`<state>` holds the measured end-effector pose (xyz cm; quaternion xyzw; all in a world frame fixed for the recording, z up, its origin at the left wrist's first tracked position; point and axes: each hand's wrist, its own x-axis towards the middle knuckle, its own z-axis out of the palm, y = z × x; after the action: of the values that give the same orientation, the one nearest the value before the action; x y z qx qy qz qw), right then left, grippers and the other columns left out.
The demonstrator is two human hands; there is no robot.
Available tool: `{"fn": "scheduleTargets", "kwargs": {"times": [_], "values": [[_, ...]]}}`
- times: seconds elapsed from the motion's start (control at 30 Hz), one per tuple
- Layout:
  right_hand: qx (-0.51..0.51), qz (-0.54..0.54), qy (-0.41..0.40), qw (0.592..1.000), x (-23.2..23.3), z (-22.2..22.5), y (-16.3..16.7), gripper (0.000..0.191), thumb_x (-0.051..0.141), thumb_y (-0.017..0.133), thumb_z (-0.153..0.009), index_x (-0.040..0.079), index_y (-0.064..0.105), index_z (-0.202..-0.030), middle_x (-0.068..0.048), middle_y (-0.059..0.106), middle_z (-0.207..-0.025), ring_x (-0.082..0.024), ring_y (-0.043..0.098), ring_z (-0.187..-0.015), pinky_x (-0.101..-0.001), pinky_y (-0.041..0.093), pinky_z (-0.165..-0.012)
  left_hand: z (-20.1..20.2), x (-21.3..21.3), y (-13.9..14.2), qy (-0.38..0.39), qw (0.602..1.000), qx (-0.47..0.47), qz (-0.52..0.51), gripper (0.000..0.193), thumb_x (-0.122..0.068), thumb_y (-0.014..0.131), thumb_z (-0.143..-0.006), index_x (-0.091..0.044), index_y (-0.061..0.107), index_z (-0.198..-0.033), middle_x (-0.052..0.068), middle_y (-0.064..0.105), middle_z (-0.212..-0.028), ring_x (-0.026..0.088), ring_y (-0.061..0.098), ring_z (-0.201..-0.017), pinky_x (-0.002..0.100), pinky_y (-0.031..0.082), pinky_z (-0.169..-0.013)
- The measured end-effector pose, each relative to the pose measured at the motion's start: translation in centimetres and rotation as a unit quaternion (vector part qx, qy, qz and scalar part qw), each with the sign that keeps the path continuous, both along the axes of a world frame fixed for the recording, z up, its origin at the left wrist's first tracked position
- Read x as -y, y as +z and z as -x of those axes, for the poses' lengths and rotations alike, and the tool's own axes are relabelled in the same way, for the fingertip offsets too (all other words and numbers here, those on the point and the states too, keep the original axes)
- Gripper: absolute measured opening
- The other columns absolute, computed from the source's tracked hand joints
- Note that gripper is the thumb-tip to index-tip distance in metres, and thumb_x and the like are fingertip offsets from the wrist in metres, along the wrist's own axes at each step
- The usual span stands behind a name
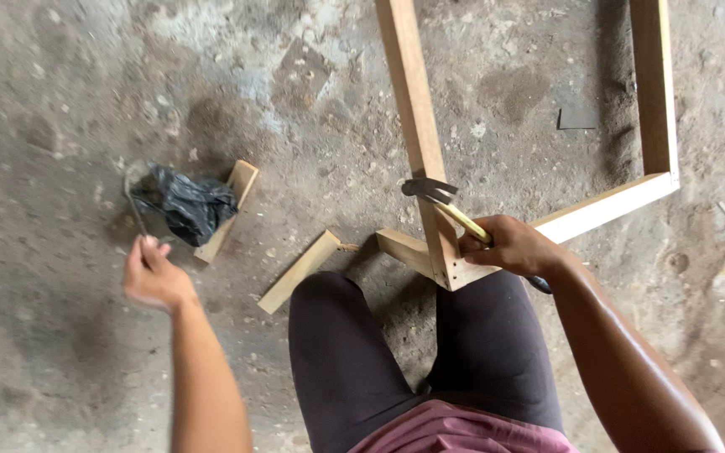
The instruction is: The person sits on the ground and hammers nails into a rectangular wooden frame, attaching a small wooden block to its corner. They reposition the frame, hammer nails at several corners, then stand up and carry the frame across the workshop.
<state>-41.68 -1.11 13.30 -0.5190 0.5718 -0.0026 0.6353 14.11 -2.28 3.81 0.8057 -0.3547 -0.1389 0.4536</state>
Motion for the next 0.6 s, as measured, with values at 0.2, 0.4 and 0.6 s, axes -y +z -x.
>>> {"fn": "scheduleTargets", "kwargs": {"times": [0.2, 0.4, 0.6], "values": [[-0.017, 0.029, 0.024, 0.999, 0.3, -0.1, -1.0, 0.026, 0.019, 0.078, -0.081, 0.007, 0.073, -0.104, -0.008, 0.078, -0.102, -0.022, 0.074, -0.095, -0.0426, 0.057, -0.093, 4.6, -3.2, 1.6, -0.074, 0.962, 0.261, -0.044, 0.026, -0.012, 0.08, -0.099, 0.002, 0.069, -0.118, 0.018, 0.077, -0.094, 0.029, 0.074, -0.078, 0.039, 0.059, -0.066], [-0.06, 0.01, 0.026, 0.998, 0.2, -0.5, -1.1, 0.023, 0.022, 0.078, -0.085, 0.005, 0.073, -0.101, -0.013, 0.076, -0.094, -0.026, 0.069, -0.087, -0.0469, 0.056, -0.085, 2.2, -2.9, 0.1, -0.061, 0.968, 0.212, -0.122, 0.016, -0.016, 0.082, -0.097, -0.005, 0.073, -0.103, 0.013, 0.079, -0.09, 0.025, 0.075, -0.077, 0.037, 0.058, -0.069], [-0.049, 0.024, 0.01, 0.998, 0.0, -0.8, -0.9, 0.03, 0.026, 0.08, -0.081, 0.007, 0.075, -0.104, -0.009, 0.077, -0.094, -0.024, 0.07, -0.088, -0.0463, 0.053, -0.088, 2.7, -3.1, 0.3, -0.088, 0.949, 0.252, -0.165, 0.019, -0.015, 0.083, -0.092, -0.01, 0.077, -0.109, 0.012, 0.079, -0.095, 0.026, 0.075, -0.08, 0.039, 0.057, -0.069]]}}
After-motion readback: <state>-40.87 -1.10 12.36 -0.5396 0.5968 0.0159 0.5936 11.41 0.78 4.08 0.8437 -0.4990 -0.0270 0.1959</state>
